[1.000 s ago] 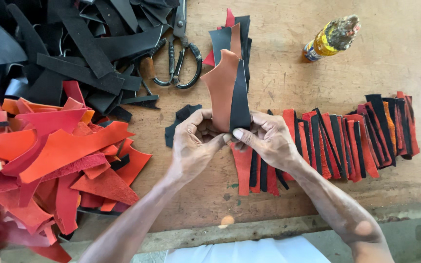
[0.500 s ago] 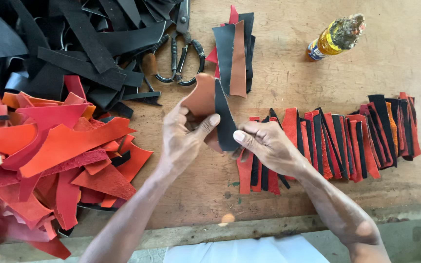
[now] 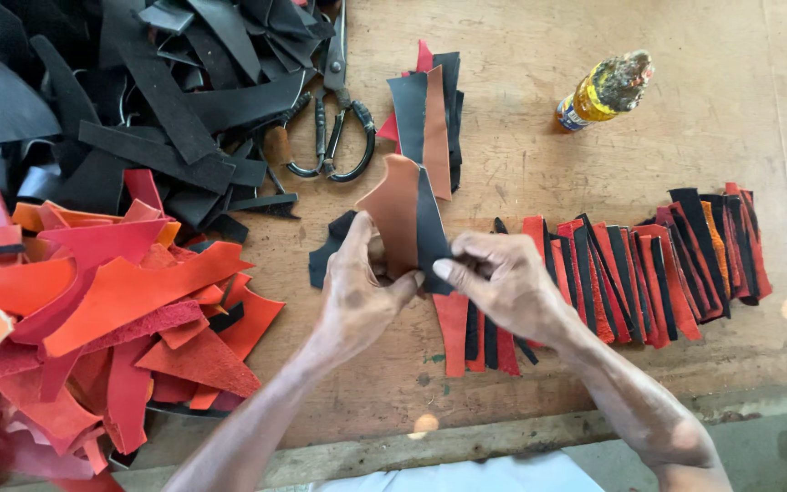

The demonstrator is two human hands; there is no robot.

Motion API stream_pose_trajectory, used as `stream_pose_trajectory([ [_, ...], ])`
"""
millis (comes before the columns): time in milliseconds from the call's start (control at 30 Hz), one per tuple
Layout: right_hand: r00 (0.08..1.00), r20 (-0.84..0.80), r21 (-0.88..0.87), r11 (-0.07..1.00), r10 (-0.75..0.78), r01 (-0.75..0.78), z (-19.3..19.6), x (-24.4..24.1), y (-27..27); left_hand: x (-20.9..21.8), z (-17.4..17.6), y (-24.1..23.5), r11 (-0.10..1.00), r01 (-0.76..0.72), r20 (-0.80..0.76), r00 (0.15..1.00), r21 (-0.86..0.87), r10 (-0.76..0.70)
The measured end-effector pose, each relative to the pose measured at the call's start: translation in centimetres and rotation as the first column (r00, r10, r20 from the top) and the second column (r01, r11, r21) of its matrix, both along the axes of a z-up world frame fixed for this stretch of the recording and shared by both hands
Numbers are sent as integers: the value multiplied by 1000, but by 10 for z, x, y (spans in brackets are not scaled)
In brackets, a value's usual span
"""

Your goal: The person repeatedly picks a red rubber piece and a black rubber piece, aligns their edges, and presses them together to form a paired unit. The person places each completed pair into a growing stack on the right side of the table.

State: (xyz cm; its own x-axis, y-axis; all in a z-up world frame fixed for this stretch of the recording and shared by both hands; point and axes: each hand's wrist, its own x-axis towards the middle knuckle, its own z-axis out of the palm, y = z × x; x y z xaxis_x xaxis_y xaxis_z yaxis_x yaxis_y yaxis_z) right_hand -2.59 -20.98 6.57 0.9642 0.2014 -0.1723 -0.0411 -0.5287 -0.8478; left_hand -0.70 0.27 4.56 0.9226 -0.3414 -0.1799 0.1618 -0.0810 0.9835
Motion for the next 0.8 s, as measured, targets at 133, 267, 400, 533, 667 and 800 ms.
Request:
stream_pose_trajectory([
  [133,988,61,244,962,-141,122,17,9,-8,-2,4,2,920,16,7,1000,-391,-14],
  [267,934,167,424,878,-317,223,42,35,-28,-6,3,3,925,35,67,998,-378,-11],
  [400,965,54,307,924,-257,229,45,69,-24,-5,5,1,996,13,162,987,-93,2],
  [533,966,258,-392,915,15,90,31,79,-13,-7,8,-1,995,-80,289,955,53,61],
  [667,915,395,-345,936,78,69,15,76,-6,-12,3,-5,992,-106,384,921,74,70],
  [800,769,528,-480,874,359,-78,1,83,-3,-12,-1,-12,992,-66,470,883,107,8],
])
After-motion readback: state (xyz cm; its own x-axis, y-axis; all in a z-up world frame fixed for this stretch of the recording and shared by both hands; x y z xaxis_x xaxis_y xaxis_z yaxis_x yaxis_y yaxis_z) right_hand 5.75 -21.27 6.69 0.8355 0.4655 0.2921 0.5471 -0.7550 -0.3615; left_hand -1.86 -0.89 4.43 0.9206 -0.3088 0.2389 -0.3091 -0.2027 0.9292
